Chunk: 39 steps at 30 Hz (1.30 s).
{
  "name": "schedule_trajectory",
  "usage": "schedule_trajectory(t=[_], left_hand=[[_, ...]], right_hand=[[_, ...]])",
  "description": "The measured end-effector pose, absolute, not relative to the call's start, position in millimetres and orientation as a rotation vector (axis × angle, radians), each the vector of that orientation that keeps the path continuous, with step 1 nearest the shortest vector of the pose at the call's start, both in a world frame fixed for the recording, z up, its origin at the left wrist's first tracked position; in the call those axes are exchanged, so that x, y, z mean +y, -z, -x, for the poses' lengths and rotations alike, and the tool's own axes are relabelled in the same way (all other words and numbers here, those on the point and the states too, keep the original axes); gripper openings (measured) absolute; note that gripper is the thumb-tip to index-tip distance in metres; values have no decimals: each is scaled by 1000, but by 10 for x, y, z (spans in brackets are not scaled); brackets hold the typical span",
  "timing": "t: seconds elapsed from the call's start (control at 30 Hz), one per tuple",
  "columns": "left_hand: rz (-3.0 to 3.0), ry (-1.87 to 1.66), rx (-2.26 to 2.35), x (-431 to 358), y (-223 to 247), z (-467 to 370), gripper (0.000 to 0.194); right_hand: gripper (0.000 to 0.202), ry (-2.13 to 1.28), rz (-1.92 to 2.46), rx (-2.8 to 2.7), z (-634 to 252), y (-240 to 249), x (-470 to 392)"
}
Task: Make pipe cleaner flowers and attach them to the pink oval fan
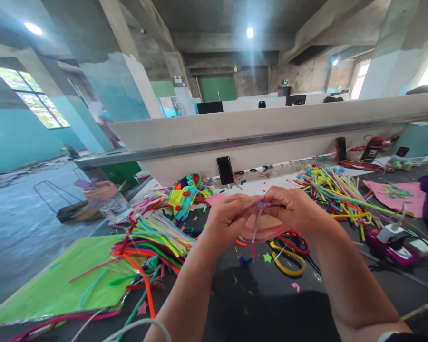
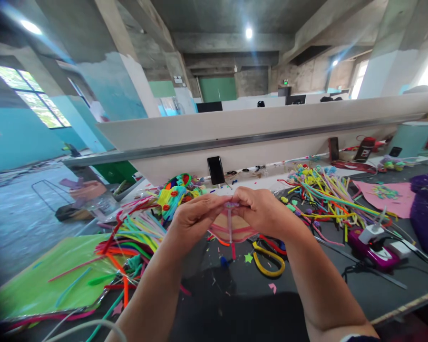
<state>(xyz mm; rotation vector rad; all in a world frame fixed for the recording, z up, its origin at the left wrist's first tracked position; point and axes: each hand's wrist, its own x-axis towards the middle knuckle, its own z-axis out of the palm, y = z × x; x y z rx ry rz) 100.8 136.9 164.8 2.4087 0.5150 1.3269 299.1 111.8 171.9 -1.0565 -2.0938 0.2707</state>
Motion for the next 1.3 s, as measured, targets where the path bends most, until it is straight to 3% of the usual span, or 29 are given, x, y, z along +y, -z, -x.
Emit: schedule_trajectory(t=[0.27,0.47,0.6,1.3], left_hand=[[-2434,-1310,403,1489,-1573,-978,33],[-2378,-1230,518,1414,-1669,-972,26],[-2390,-1213,589,1411,-1668,-945,30],[-2387,-1339,730,1468,-1662,-962,14]], right_hand=[[12,-495,1055,-2026,-2983,-1730,1147],[21,-451,1073,-2010,-2947,-1773,1106],[23,-456,1090,-2002,-2940,-1760,1105],[13,-436,1076,-2014,-2943,-1766,1089]])
